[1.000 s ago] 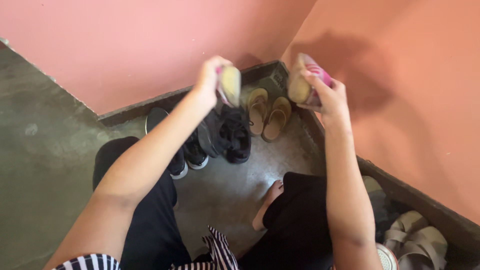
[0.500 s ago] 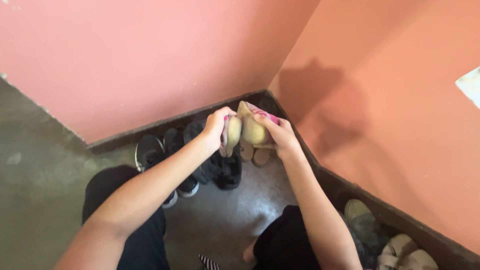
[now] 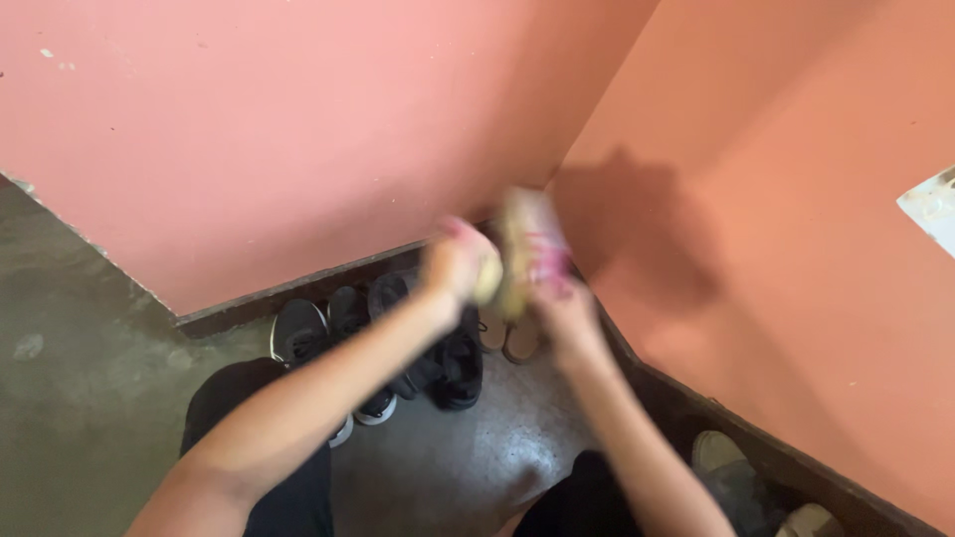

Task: The person organizes a collection of shoes in a corner of a room. They pick up pairs of sandals and sneakers, tap them together to remove debris, and place them neatly on the floor and on a built-in wall shelf.

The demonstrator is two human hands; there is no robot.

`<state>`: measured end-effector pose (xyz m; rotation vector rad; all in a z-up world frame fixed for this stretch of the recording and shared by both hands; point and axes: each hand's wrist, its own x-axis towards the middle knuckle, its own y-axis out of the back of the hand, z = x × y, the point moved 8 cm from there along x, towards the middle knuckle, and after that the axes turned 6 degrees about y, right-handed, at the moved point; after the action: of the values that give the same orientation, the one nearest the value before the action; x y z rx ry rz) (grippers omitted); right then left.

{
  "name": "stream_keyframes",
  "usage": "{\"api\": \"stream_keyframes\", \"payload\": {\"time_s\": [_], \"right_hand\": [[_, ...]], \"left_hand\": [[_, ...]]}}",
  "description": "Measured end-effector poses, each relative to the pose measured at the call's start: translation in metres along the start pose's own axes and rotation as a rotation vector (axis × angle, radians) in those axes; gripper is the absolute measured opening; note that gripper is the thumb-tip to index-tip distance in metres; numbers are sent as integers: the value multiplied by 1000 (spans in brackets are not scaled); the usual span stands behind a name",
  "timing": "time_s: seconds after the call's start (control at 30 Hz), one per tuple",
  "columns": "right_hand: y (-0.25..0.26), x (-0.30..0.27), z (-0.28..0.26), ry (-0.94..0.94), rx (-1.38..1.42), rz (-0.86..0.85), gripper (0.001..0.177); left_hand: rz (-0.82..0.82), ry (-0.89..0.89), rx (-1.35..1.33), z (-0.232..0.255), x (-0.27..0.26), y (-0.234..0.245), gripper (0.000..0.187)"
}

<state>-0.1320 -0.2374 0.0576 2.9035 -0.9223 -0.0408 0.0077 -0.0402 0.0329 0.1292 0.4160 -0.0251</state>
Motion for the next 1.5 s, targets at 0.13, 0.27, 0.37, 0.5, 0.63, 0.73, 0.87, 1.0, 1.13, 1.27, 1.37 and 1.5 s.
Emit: {"api": "stream_keyframes", "payload": {"time_s": [0.13,0.27,0.37,0.5,0.63,0.73,0.87,1.0,1.13,1.27,1.37,1.5], "right_hand": [[-29,-21,-22,-90,-13,-376,45],[-11,-20,-66,167,-905,-447,46],[17,-12,-77,240,-1339,-389,49],[77,20,-74,35,-1607,-241,49],[66,14,-70,96,-1690,-190,52],[-51,-35,-41,489,-1483,-581,37],[-80,-72,-23,439,-1422,-933,29],[-54,-42,-33,347,-1477,-816,31],[5,-6,-44,235,-1596,-546,56],[24,9,-38,240,-1623,-413,28],[-36,-19,-1,369,-1437,-644,42],[-71,-80,44,197,-676,-1191,50]], "left_hand": [[-331,-238,-69,1,-32,-9,30],[-406,-366,806,25,-36,2,34],[-106,-831,1106,57,-53,21,26],[41,-764,1297,70,-21,64,28],[-43,-770,1426,57,-26,45,21],[-241,-939,1462,-3,-85,-37,18],[-777,-1255,1421,-74,-137,-57,18],[-708,-1110,1564,-53,-111,-53,19],[-420,-1035,1370,16,-79,-8,17],[-300,-1039,1159,58,-66,15,18],[-409,-1139,895,26,-97,-27,23],[-946,-879,1105,-51,-89,-62,31]]}}
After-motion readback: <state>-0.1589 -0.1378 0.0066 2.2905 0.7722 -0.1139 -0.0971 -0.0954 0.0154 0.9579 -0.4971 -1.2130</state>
